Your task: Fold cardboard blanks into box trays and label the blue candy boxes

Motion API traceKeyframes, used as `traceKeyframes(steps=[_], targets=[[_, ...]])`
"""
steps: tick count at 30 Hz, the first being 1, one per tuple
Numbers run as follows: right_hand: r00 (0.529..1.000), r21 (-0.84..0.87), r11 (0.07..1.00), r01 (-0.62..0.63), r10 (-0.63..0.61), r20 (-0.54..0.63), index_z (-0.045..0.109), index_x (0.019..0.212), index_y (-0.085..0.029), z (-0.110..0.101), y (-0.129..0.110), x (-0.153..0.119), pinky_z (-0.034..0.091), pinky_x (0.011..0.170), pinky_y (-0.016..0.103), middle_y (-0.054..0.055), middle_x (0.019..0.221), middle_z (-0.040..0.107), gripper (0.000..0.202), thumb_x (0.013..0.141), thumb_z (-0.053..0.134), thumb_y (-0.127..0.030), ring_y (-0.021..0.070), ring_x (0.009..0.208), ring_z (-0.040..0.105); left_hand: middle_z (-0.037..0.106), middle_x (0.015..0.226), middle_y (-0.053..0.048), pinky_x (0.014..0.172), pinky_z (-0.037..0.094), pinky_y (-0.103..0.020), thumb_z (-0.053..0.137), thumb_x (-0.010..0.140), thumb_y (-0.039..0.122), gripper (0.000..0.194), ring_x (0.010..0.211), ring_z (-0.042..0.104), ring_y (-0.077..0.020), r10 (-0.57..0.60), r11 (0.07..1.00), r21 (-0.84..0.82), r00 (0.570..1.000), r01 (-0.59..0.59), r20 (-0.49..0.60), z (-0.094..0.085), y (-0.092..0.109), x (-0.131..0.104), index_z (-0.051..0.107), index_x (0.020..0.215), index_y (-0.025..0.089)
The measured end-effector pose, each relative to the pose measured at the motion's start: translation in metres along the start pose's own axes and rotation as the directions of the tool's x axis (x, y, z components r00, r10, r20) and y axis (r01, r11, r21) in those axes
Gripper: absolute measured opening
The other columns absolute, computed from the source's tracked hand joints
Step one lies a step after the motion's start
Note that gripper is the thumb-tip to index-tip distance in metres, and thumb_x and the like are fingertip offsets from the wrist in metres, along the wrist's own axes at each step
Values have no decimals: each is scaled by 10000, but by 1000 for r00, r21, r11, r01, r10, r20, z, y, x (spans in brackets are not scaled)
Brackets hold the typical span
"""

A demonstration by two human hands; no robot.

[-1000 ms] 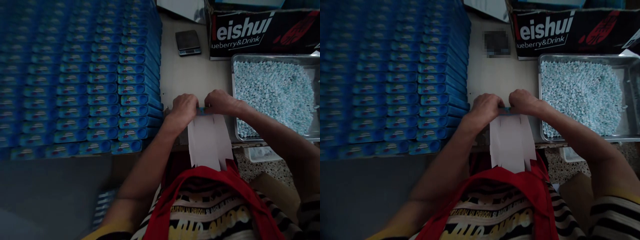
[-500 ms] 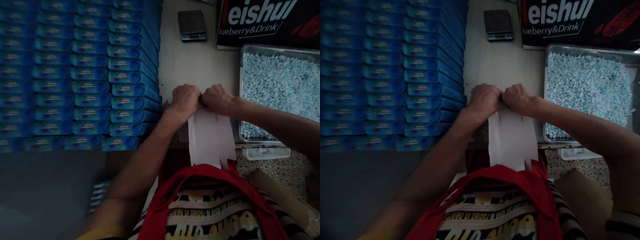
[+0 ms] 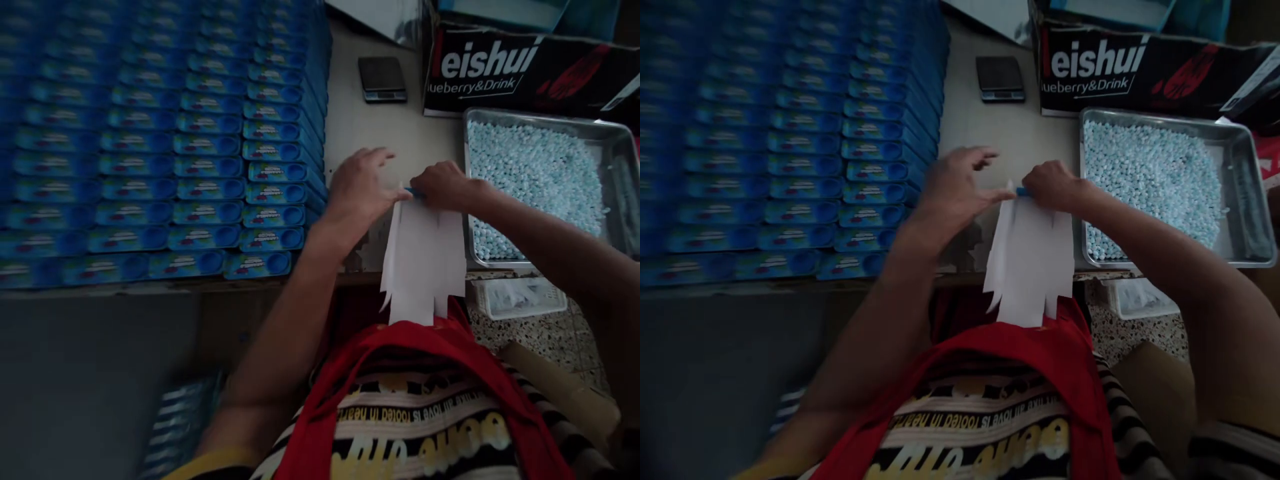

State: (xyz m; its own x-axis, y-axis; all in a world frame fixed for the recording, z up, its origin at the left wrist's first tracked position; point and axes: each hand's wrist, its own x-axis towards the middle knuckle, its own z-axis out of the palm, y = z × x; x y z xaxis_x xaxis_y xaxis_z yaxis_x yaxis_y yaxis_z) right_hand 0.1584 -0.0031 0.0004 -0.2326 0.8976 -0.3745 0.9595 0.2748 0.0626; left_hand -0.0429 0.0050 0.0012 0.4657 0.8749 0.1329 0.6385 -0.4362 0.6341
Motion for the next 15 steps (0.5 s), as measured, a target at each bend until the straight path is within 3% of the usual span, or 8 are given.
traceKeyframes(steps=[3,5,7,9,11,13,14,15], targets=[[970,-75,970,-230,235,68,758,1070,-82,-28,32,-32,566,893,454,207,1047,773,256,857,655,-181,380,1071,734,742,1236,-87,1094,514,-433,816,882,339,386,1196,670,-291,174,984,10,956,-177,-237,-35,11,-57,730,1242,232],[913,59,918,-393,382,142,751,1034,-83,-36,48,-64,580,794,391,166,870,770,235,867,685,-236,314,884,758,732,1233,-80,1126,495,-454,763,932,339,272,1204,665,-283,198,978,5,923,-208,-329,-38,10,-94,739,1186,243],[845,275,812,-515,427,322,744,992,-119,-37,50,-100,574,703,354,114,743,748,284,902,714,-387,248,693,729,695,1248,-88,1120,503,-464,762,927,343,273,1217,645,-282,114,988,-54,910,-147,-399,-25,2,-121,724,1180,247],[797,424,714,-557,316,515,739,904,-158,-35,40,-134,558,645,346,92,702,739,447,908,693,-603,213,586,686,648,1234,-103,1032,552,-444,789,890,352,357,1175,634,-274,-51,983,-179,889,-35,-455,-3,-10,-136,682,1208,229],[788,438,729,-526,223,574,728,792,-181,-36,25,-155,534,630,347,86,676,726,593,891,626,-757,204,555,664,606,1229,-107,929,585,-401,806,854,364,448,1106,638,-247,-232,930,-361,864,62,-448,18,-18,-143,623,1234,212],[868,372,811,-451,302,395,740,783,-194,-44,18,-151,521,681,358,91,709,731,649,917,547,-800,223,632,690,589,1243,-104,887,593,-366,805,839,385,530,1068,654,-219,-362,822,-555,868,125,-340,33,-20,-143,564,1278,214],[905,323,848,-421,368,214,759,837,-199,-48,18,-138,520,732,369,102,777,751,643,940,523,-788,247,727,715,592,1255,-104,884,594,-357,813,828,400,585,1065,666,-212,-403,755,-637,876,155,-265,38,-19,-140,539,1313,220],[911,272,876,-399,413,9,777,924,-200,-52,21,-118,518,793,383,119,883,771,617,956,526,-763,277,856,729,602,1270,-108,883,594,-350,828,813,415,647,1067,678,-210,-436,684,-704,881,190,-185,42,-17,-135,519,1349,226]])
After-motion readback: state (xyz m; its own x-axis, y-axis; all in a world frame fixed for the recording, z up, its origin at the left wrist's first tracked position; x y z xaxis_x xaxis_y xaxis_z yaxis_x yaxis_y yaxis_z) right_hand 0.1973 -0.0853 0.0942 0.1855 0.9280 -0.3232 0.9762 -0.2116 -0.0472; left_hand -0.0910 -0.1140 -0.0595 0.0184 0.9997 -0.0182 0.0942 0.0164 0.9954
